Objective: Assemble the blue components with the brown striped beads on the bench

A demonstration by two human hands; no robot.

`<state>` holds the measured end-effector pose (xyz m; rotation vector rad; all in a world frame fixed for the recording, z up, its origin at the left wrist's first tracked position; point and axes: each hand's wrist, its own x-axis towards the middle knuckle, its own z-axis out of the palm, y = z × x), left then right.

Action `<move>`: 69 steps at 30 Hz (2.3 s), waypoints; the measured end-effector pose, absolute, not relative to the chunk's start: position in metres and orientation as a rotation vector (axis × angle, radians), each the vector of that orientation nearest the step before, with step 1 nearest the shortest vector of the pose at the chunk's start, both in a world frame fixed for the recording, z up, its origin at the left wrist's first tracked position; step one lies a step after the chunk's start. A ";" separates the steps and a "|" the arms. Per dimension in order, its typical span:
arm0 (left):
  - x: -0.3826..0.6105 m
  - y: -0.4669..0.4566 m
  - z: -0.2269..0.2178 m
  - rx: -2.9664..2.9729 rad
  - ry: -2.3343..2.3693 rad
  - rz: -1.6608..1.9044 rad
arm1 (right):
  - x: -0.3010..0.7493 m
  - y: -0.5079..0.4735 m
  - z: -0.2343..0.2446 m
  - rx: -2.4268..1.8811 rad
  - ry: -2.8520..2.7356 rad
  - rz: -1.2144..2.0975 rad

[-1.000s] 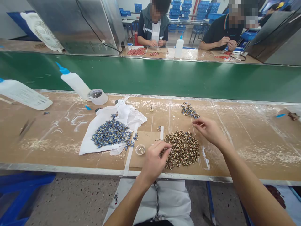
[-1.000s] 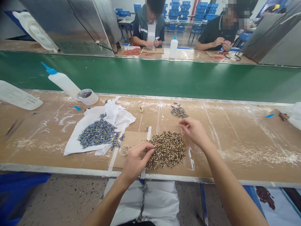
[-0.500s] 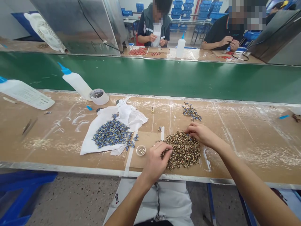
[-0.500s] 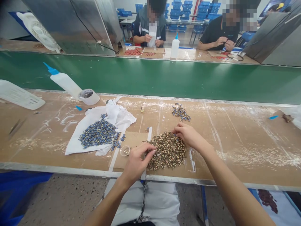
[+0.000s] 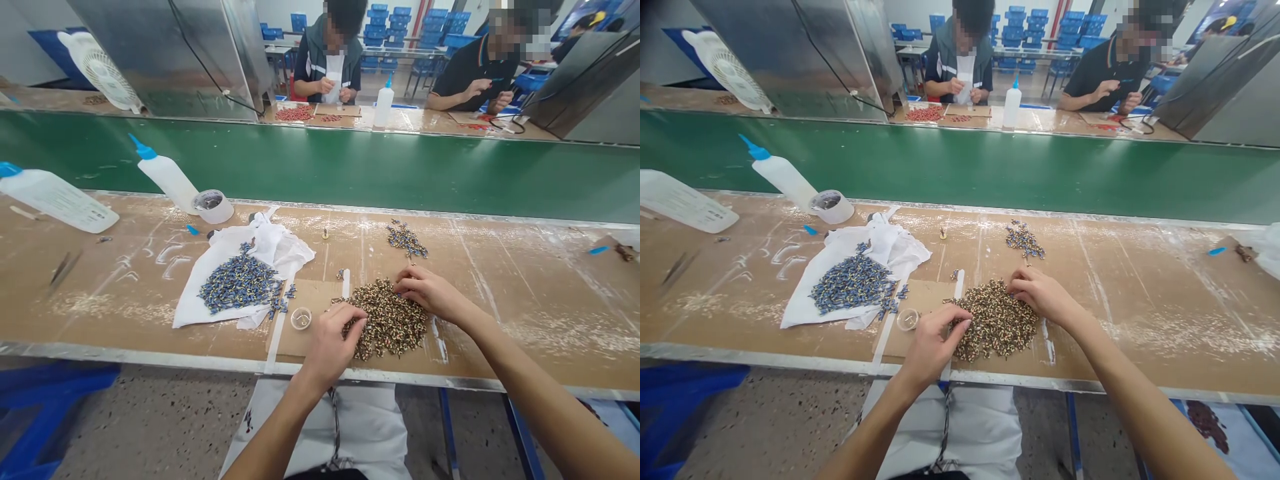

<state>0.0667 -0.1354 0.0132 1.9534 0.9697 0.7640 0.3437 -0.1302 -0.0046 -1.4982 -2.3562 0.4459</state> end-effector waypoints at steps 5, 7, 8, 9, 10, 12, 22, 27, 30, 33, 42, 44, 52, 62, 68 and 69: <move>0.067 -0.137 0.011 1.963 0.967 0.745 | 0.342 -0.134 -0.005 -1.524 -2.347 0.393; 0.066 -0.137 0.011 1.963 0.972 0.747 | 0.342 -0.136 -0.005 -1.527 -2.362 0.387; 0.066 -0.137 0.011 1.963 0.973 0.749 | 0.343 -0.138 -0.005 -1.521 -2.375 0.392; 0.066 -0.137 0.011 1.961 0.976 0.750 | 0.343 -0.139 -0.004 -1.511 -2.387 0.396; 0.066 -0.137 0.011 1.960 0.975 0.748 | 0.343 -0.140 -0.004 -1.498 -2.396 0.402; 0.066 -0.137 0.011 1.957 0.976 0.743 | 0.344 -0.142 -0.005 -1.470 -2.401 0.409; 0.069 -0.136 0.011 1.960 0.982 0.728 | 0.344 -0.142 -0.004 -1.417 -2.354 0.365; 0.069 -0.133 0.011 1.954 0.993 0.743 | 0.332 -0.151 0.014 -1.453 -2.066 0.518; 0.074 -0.131 0.016 1.900 0.958 0.757 | 0.318 -0.159 0.031 -1.535 -1.757 1.022; 0.082 -0.130 0.021 1.866 0.914 0.781 | 0.306 -0.162 0.043 -1.489 -1.492 1.507; 0.079 -0.130 0.016 1.942 0.913 0.753 | 0.308 -0.159 0.039 -1.379 -1.187 1.772; 0.076 -0.130 0.014 1.948 0.920 0.754 | 0.310 -0.158 0.038 -1.357 -1.124 1.822; 0.075 -0.130 0.014 1.954 0.917 0.756 | 0.312 -0.156 0.036 -1.248 -0.996 1.923; 0.073 -0.131 0.012 1.964 0.925 0.729 | 0.311 -0.154 0.040 -1.359 -1.201 1.590; 0.074 -0.133 0.013 1.970 0.913 0.733 | 0.349 -0.107 0.025 -1.597 -1.213 0.833; 0.073 -0.134 0.013 1.972 0.912 0.733 | 0.354 -0.103 0.023 -1.592 -1.196 0.791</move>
